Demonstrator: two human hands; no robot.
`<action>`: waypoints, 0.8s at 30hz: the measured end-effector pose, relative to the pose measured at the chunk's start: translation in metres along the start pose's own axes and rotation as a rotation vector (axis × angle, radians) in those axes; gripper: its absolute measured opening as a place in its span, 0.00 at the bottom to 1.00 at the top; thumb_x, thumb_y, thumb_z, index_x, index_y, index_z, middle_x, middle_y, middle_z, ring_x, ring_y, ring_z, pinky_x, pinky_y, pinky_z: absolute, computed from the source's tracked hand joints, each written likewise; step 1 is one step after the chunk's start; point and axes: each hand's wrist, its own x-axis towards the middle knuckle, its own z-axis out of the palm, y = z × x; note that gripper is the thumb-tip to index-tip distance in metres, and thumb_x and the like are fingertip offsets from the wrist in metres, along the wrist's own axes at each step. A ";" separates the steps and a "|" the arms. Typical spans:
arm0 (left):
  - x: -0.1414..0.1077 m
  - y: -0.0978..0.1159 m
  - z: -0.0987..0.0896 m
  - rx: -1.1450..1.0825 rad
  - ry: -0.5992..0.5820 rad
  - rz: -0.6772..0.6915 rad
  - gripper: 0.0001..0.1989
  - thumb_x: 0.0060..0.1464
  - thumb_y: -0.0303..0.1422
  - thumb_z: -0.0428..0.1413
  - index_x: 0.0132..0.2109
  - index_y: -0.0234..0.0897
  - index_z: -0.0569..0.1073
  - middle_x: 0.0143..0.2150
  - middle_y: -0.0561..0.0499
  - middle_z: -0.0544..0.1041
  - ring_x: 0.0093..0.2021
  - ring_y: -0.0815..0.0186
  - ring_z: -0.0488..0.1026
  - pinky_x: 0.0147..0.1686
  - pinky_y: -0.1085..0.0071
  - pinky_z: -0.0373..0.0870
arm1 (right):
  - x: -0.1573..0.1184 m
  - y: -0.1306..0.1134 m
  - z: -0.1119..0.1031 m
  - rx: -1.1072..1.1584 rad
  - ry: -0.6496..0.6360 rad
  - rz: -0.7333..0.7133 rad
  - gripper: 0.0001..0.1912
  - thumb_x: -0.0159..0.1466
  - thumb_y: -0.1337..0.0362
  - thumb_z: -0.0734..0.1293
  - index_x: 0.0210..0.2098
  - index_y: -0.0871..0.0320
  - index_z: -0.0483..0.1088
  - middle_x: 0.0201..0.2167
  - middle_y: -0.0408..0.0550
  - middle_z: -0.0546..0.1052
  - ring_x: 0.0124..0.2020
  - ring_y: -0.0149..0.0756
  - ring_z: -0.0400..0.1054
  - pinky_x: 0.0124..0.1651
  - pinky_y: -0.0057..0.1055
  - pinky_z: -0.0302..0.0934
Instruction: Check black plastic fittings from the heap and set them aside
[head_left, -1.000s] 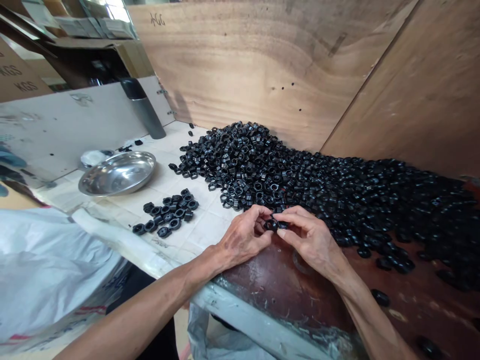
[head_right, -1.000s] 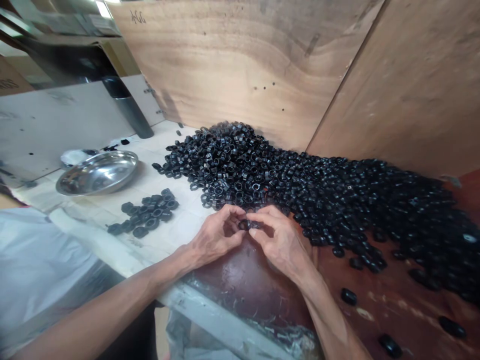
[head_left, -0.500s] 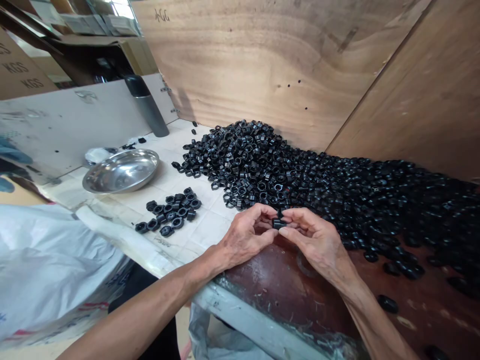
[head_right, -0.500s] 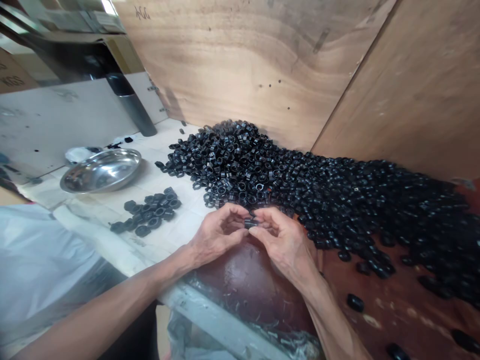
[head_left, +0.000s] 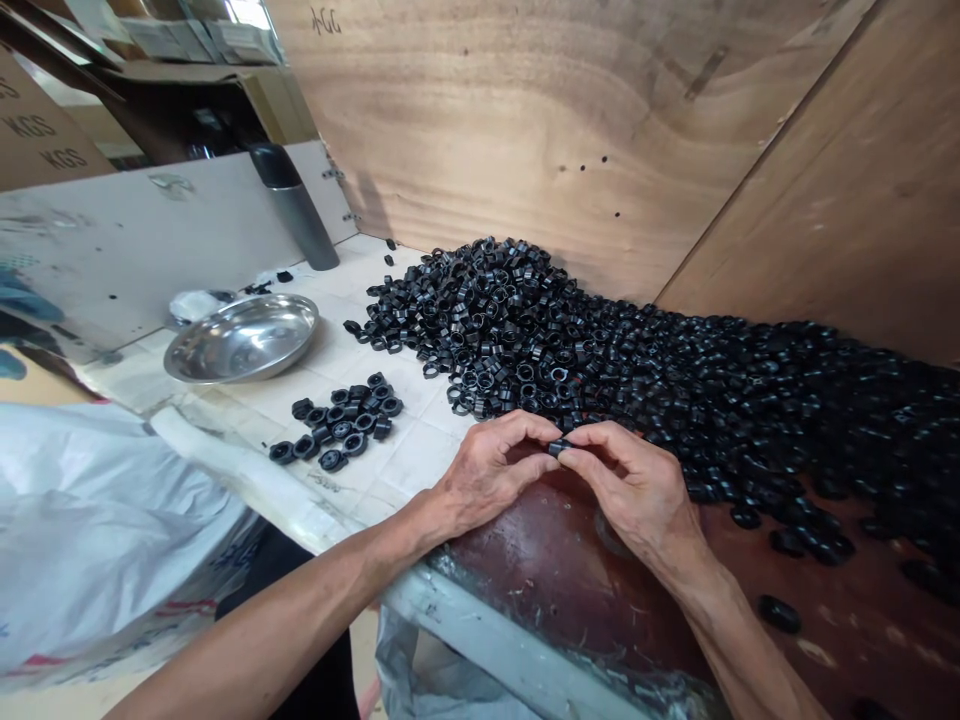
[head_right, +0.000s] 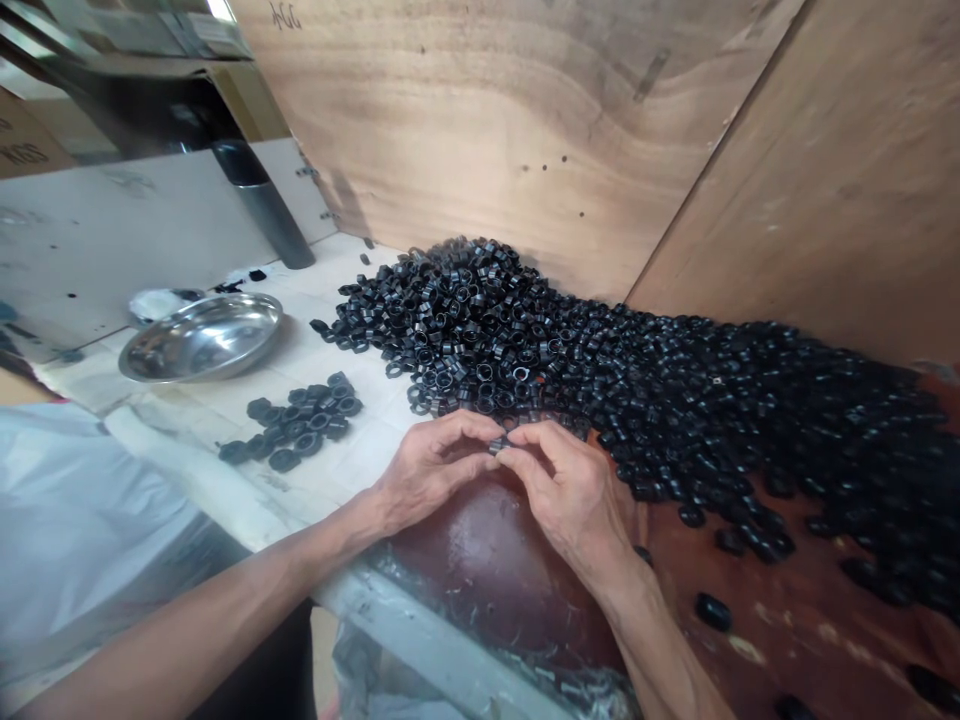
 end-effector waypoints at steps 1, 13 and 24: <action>0.000 0.000 0.000 -0.003 0.003 -0.003 0.09 0.58 0.26 0.62 0.46 0.36 0.78 0.46 0.47 0.79 0.47 0.63 0.78 0.50 0.67 0.75 | 0.001 -0.002 -0.001 -0.001 0.012 -0.025 0.07 0.68 0.58 0.69 0.38 0.51 0.78 0.38 0.45 0.81 0.38 0.37 0.75 0.43 0.32 0.67; 0.001 0.001 0.002 -0.018 0.023 0.016 0.09 0.57 0.28 0.64 0.46 0.36 0.79 0.46 0.46 0.80 0.47 0.63 0.78 0.49 0.67 0.75 | -0.002 -0.003 0.006 0.139 0.042 0.076 0.17 0.67 0.57 0.69 0.53 0.54 0.71 0.36 0.44 0.80 0.34 0.35 0.76 0.39 0.29 0.70; 0.001 0.002 -0.001 0.009 0.001 0.023 0.08 0.59 0.27 0.62 0.46 0.35 0.78 0.45 0.46 0.80 0.46 0.63 0.78 0.49 0.66 0.75 | -0.002 -0.003 -0.008 -0.090 -0.152 -0.011 0.11 0.70 0.54 0.64 0.40 0.53 0.76 0.28 0.43 0.78 0.28 0.34 0.72 0.32 0.28 0.63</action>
